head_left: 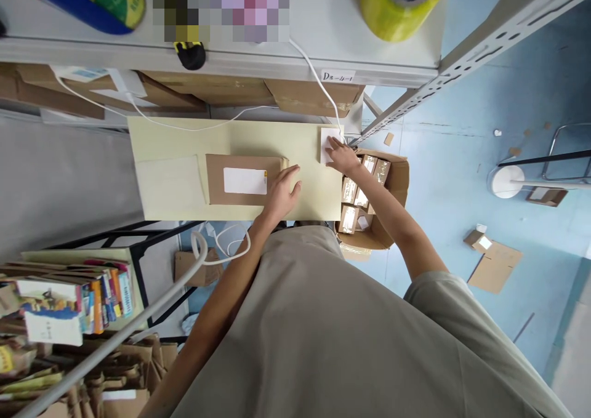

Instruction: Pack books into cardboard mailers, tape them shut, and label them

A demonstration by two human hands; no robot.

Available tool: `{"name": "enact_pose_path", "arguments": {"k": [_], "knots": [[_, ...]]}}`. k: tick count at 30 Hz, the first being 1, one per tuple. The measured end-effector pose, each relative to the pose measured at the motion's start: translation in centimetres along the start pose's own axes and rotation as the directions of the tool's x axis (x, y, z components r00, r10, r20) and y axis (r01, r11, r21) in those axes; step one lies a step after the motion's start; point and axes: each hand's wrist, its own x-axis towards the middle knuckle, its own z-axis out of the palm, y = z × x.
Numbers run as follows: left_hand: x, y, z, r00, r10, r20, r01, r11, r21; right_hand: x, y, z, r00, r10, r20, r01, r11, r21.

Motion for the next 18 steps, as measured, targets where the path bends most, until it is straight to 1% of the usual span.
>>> {"name": "enact_pose_path", "arguments": {"k": [2, 3, 4, 6, 8, 11, 13, 15, 18], "knots": [[0.0, 0.1, 0.1, 1.0, 0.015, 0.014, -0.015, 1.0, 0.004, -0.5, -0.7, -0.9, 0.999, 0.039, 0.031, -0.036, 0.996, -0.081], [-0.1, 0.1, 0.1, 1.0, 0.024, 0.019, -0.024, 1.0, 0.005, -0.7, -1.1, -1.4, 0.997, 0.074, 0.014, -0.072, 0.991, -0.109], [-0.1, 0.1, 0.2, 0.999, 0.032, 0.025, -0.032, 0.999, 0.007, -0.9, -1.5, -1.8, 0.993, 0.114, -0.026, -0.117, 0.986, -0.121], [0.1, 0.1, 0.2, 0.998, 0.041, 0.039, -0.041, 0.999, 0.016, -1.1, -2.0, -2.6, 0.972, 0.169, -0.164, -0.187, 0.977, -0.102], [1.0, 0.2, 0.4, 0.997, 0.037, 0.062, -0.039, 0.999, 0.037, -1.1, -2.1, -3.3, 0.936, 0.175, -0.306, -0.201, 0.978, -0.055], [4.0, 0.7, 1.6, 0.992, 0.022, 0.122, -0.034, 0.995, 0.097, -1.0, -1.7, -4.6, 0.873, 0.183, -0.451, -0.203, 0.979, 0.006], [6.8, 1.3, 2.9, 0.982, 0.019, 0.186, -0.049, 0.986, 0.157, -0.8, -1.4, -5.4, 0.844, 0.203, -0.496, -0.218, 0.976, 0.028], [9.8, 2.0, 4.5, 0.961, 0.014, 0.277, -0.078, 0.972, 0.221, -0.6, -1.3, -6.1, 0.835, 0.229, -0.501, -0.249, 0.968, 0.027], [13.6, 2.7, 6.6, 0.92, -0.043, 0.39, -0.087, 0.946, 0.311, -0.2, -1.8, -6.8, 0.838, 0.261, -0.479, -0.308, 0.951, -0.02]]}}
